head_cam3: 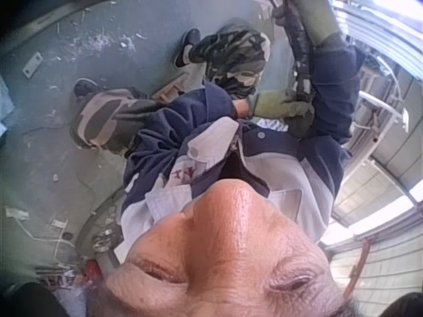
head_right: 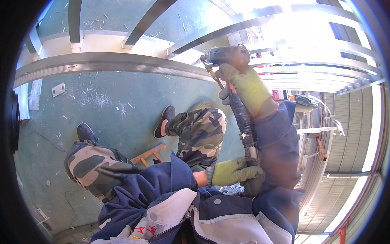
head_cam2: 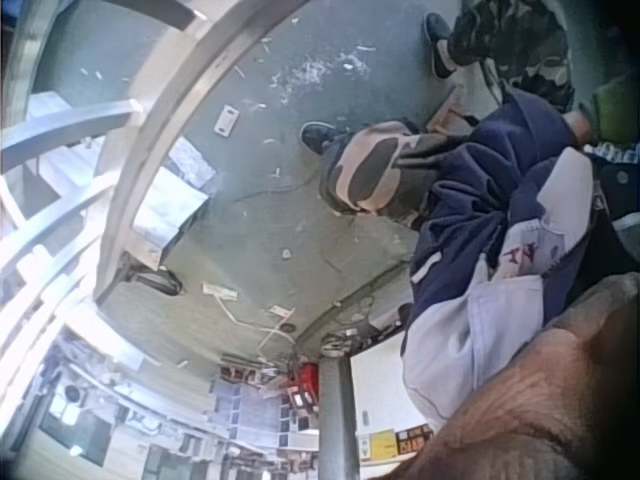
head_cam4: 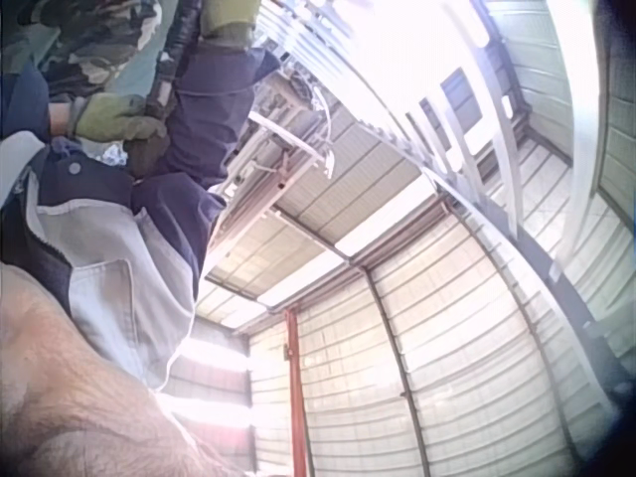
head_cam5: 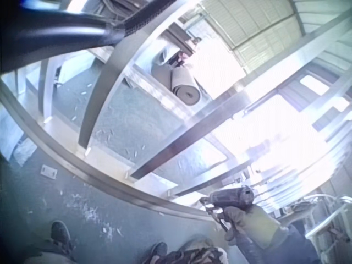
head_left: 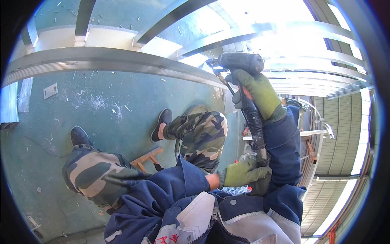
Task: The person welds a curved metal frame using a handheld welding tool, repeatedly positioning the tool along the seam and creating bright sparks. The person adjusts the frame and repositions the tool multiple times to continue welding along different sections.
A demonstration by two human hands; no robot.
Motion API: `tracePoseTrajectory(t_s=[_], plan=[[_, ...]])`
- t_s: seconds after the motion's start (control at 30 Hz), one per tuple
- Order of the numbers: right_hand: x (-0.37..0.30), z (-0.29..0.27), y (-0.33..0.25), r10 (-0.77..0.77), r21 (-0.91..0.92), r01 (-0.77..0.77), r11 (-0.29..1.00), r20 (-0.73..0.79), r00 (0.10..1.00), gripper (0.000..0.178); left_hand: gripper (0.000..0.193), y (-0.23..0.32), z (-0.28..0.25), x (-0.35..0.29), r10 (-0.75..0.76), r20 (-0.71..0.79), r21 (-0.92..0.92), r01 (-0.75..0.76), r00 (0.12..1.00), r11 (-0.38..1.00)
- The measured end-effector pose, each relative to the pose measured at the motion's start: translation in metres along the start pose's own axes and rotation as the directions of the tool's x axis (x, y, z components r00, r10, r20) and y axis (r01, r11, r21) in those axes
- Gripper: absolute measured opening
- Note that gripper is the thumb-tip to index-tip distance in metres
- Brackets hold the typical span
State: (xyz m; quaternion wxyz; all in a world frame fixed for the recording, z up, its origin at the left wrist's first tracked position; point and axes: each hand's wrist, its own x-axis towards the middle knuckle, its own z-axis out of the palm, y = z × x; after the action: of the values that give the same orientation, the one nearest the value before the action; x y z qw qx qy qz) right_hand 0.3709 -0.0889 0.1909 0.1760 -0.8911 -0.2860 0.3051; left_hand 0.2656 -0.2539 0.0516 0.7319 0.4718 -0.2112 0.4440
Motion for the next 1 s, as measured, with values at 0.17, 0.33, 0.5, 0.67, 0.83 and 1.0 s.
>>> tracePoseTrajectory(t_s=[0.17, 0.33, 0.5, 0.67, 0.83, 1.0], plan=[[0.000, 0.005, -0.002, -0.030, -0.028, 0.031, 0.999, 0.029, 0.999, 0.055, 0.048, -0.007, -0.003, -0.004, -0.016, 0.152, -0.064, 0.026, 0.988, 0.998], [-0.001, 0.011, -0.008, -0.042, -0.055, 0.044, 0.998, 0.039, 0.998, 0.055, 0.054, -0.008, 0.000, -0.002, -0.091, 0.180, -0.180, 0.123, 0.979, 0.976], [-0.001, 0.013, -0.008, -0.042, -0.086, 0.045, 0.995, 0.029, 0.999, 0.056, 0.055, -0.015, 0.004, -0.005, 0.101, 0.092, -0.021, -0.100, 0.991, 0.995], [0.001, 0.015, -0.008, -0.019, -0.109, 0.021, 0.994, 0.024, 1.000, 0.054, 0.053, -0.013, 0.000, -0.003, 0.016, 0.148, -0.135, 0.004, 0.989, 0.991], [-0.003, 0.017, -0.010, -0.032, -0.095, 0.035, 0.995, 0.034, 0.999, 0.051, 0.053, -0.005, -0.003, 0.000, -0.057, 0.171, -0.177, 0.087, 0.984, 0.980], [0.001, 0.012, -0.007, -0.011, -0.125, 0.019, 0.992, 0.061, 0.998, 0.055, 0.052, -0.008, -0.001, -0.003, 0.143, 0.108, 0.085, -0.152, 0.984, 0.985]])
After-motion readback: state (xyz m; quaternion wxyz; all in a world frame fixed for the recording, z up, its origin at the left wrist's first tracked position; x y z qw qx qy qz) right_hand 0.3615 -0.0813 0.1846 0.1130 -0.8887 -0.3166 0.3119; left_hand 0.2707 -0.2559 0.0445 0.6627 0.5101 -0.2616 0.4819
